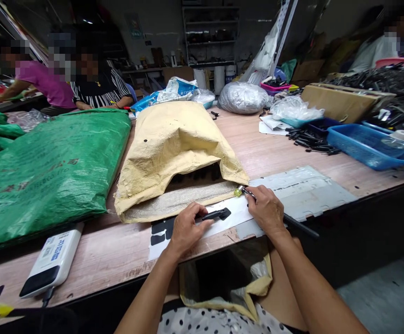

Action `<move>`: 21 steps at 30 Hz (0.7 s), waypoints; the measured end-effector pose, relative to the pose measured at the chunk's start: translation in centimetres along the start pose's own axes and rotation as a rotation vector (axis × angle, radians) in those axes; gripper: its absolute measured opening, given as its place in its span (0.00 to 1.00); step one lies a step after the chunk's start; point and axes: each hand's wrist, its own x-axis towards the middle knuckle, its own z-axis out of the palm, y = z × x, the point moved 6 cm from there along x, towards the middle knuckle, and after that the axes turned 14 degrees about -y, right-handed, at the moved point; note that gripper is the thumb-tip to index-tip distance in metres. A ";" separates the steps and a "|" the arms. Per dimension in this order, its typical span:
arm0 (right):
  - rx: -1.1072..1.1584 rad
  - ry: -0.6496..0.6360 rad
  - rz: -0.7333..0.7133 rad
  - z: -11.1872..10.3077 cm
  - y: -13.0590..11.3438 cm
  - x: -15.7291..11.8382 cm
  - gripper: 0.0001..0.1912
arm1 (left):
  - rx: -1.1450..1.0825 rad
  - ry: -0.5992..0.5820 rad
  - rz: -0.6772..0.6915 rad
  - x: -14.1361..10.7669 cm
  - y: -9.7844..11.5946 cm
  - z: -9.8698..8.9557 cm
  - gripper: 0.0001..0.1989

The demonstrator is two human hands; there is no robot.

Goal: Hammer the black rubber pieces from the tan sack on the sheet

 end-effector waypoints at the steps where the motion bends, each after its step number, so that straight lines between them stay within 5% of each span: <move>1: -0.004 -0.007 0.002 0.0 0.0 0.0 0.11 | -0.004 -0.020 0.015 -0.5 0.7 0.2 0.06; 4: -0.021 -0.014 0.003 -0.1 -0.2 -0.1 0.11 | -0.049 -0.163 0.069 -2.7 3.2 1.5 0.06; 8: -0.028 0.001 0.002 -0.1 -0.2 -0.1 0.12 | -0.075 -0.421 0.123 -6.3 5.0 5.7 0.06; 10: -0.033 0.000 0.004 0.0 -0.2 -0.1 0.12 | -0.034 -0.474 0.019 -7.6 3.4 8.2 0.09; 16: -0.040 0.000 0.005 -0.1 -0.3 -0.1 0.11 | 0.117 -0.618 -0.503 -9.6 -6.1 14.6 0.18; 21: -0.038 0.014 0.003 -0.2 -0.3 -0.1 0.11 | 0.155 -0.662 -0.520 -9.7 -7.7 15.6 0.23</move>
